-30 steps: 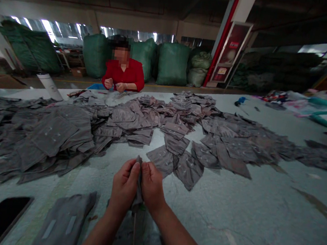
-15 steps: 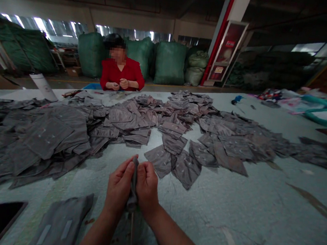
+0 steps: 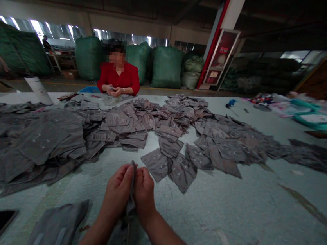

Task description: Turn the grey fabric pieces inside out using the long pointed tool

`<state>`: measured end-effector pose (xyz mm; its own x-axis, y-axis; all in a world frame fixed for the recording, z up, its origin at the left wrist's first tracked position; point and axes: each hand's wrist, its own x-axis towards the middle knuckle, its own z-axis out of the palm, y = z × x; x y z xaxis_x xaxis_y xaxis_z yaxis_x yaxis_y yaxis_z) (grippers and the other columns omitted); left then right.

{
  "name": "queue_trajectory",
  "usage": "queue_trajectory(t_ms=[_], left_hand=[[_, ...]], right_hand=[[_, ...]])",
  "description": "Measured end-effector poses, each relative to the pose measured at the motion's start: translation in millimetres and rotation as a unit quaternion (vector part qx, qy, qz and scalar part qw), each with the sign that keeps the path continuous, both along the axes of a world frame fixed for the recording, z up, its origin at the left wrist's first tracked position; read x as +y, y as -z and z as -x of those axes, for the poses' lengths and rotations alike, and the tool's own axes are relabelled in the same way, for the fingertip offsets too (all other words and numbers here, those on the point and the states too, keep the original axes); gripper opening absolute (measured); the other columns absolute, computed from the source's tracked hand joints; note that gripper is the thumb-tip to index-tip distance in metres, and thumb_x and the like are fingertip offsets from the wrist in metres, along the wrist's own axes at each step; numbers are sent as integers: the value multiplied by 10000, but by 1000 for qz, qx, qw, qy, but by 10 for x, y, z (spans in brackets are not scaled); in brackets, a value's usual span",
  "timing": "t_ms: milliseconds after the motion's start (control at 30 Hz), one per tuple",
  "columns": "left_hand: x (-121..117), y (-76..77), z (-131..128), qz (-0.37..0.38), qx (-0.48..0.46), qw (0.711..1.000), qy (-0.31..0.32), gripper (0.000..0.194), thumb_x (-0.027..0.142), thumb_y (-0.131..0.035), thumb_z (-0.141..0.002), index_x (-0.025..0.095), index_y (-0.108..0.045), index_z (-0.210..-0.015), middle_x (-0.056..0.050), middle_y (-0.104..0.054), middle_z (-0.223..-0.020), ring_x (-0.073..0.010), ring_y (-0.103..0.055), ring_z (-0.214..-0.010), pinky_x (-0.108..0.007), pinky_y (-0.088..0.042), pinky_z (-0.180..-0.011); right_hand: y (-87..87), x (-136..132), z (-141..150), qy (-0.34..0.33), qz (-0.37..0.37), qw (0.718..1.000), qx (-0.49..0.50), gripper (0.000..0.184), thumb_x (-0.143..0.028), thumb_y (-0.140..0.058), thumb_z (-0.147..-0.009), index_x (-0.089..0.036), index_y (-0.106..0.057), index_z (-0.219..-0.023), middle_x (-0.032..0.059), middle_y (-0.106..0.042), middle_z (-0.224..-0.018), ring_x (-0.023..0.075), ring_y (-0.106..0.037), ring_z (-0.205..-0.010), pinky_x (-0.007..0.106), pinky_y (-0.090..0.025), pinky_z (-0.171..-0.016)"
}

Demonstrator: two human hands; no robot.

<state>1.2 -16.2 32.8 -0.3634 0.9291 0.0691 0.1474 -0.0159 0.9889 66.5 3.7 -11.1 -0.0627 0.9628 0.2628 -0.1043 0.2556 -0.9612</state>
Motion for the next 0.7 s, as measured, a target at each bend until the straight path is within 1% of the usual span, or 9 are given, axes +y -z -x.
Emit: queue_trajectory(t_ms=[67, 133, 233, 300, 367, 467, 567, 633, 700], left_hand=[[-24, -37, 77, 0, 129, 991, 18, 232, 391, -510, -743, 190, -615, -794, -6, -635, -727, -163, -575, -711, -242, -418, -666], [-42, -25, 90, -16, 179, 984, 0, 242, 391, -474, -762, 192, -607, -793, -17, -629, -731, -175, -568, -709, -251, -413, -651], [-54, 63, -4, -44, 125, 990, -55, 263, 381, -404, -799, 189, -584, -801, -20, -611, -717, -169, -549, -693, -246, -413, -637], [-55, 107, -64, -50, 88, 993, -59, 258, 375, -393, -806, 191, -572, -784, -11, -594, -687, -163, -540, -682, -237, -412, -629], [-52, 99, -65, -46, 80, 995, -39, 249, 380, -406, -803, 192, -569, -791, -11, -592, -706, -164, -538, -694, -238, -412, -645], [-26, -10, 32, -31, 98, 994, 22, 255, 392, -420, -796, 190, -574, -808, -14, -591, -736, -167, -533, -714, -245, -408, -663], [37, -127, 126, -18, 123, 989, 80, 263, 399, -450, -779, 182, -564, -685, 12, -541, -632, -146, -497, -638, -225, -385, -594], [87, -142, 138, -14, 106, 991, 78, 281, 407, -479, -760, 174, -541, -616, 35, -487, -567, -119, -452, -568, -205, -355, -527], [121, -106, 114, -9, 33, 999, 43, 282, 419, -503, -741, 168, -530, -615, 57, -447, -531, -92, -408, -502, -187, -329, -469]], right_hand=[[23, -21, 70, 2, 14, 999, 33, 301, -390, -301, -872, -195, -403, -667, -30, -437, -593, 112, -434, -550, 205, -353, -498], [15, -8, 75, 6, 15, 1000, 26, 300, -384, -300, -871, -196, -401, -660, -31, -434, -590, 111, -431, -554, 205, -354, -503], [-23, 42, -25, -4, -16, 999, -39, 300, -367, -328, -868, -188, -427, -648, -31, -441, -579, 110, -431, -549, 211, -347, -520], [-38, 59, -81, -17, -35, 997, -68, 303, -362, -343, -867, -185, -437, -640, -34, -435, -565, 107, -425, -537, 212, -340, -519], [-31, 49, -80, -16, -25, 998, -51, 307, -364, -334, -872, -185, -434, -643, -34, -432, -566, 106, -424, -533, 206, -338, -502], [-1, 15, -26, -9, -6, 1000, -1, 299, -357, -317, -881, -183, -439, -670, -23, -460, -601, 108, -446, -566, 200, -353, -511], [-17, 35, -58, -7, -41, 999, -32, 302, -345, -337, -877, -177, -461, -659, -28, -459, -587, 106, -447, -565, 202, -338, -518], [-78, 97, -139, 5, -62, 995, -75, 313, -341, -350, -870, -175, -472, -634, -36, -438, -558, 102, -436, -539, 200, -314, -496], [-177, 188, -219, 16, -79, 990, -114, 311, -333, -364, -864, -173, -488, -628, -39, -435, -546, 98, -434, -528, 196, -298, -482]])
